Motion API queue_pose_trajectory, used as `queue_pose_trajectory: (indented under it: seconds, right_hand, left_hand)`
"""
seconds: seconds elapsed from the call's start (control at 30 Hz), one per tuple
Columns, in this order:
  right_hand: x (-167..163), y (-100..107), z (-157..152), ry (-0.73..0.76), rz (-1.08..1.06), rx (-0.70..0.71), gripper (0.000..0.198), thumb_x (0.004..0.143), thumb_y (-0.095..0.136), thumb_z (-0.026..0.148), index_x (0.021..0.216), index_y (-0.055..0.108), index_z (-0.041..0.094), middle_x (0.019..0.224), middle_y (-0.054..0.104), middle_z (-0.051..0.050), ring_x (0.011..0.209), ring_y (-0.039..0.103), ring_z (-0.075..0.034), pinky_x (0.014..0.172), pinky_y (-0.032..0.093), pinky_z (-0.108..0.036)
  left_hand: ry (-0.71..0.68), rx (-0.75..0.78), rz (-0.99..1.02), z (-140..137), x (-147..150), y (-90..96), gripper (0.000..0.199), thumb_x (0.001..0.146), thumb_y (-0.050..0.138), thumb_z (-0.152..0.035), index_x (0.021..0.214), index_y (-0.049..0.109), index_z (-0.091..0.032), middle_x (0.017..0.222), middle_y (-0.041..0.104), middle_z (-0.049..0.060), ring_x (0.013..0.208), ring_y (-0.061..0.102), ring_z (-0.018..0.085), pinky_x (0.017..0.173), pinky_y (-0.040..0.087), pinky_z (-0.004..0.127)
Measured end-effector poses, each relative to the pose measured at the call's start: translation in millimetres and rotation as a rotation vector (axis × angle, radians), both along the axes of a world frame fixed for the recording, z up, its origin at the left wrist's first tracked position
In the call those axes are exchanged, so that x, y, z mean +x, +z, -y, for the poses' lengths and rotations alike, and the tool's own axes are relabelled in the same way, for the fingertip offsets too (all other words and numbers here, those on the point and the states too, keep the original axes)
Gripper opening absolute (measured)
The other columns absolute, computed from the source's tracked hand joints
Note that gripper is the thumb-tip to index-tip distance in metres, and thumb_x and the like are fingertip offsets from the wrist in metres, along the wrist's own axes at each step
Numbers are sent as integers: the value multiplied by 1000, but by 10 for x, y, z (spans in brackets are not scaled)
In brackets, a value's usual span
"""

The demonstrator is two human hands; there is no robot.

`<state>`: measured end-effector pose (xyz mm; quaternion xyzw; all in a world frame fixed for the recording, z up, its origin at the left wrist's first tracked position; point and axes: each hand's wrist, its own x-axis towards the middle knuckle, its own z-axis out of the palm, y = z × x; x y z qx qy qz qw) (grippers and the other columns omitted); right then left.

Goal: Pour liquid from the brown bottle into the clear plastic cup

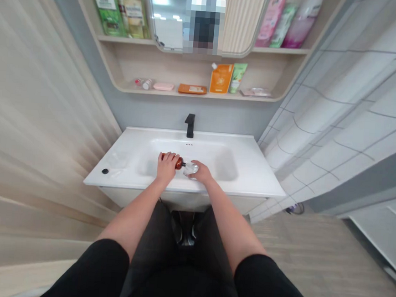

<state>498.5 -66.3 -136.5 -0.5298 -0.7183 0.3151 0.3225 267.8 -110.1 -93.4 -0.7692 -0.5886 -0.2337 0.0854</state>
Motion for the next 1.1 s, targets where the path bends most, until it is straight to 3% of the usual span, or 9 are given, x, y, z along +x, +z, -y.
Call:
queue_pose_trajectory:
  seconds: [1.1]
  right_hand:
    - [6, 41, 20, 2, -2, -11, 80, 58, 101, 24, 133, 75, 28, 130, 80, -4, 122, 75, -31, 115, 56, -45]
  left_hand:
    - [25, -50, -20, 52, 35, 86, 61, 94, 52, -10, 152, 63, -26, 154, 67, 15, 153, 49, 34, 137, 17, 61]
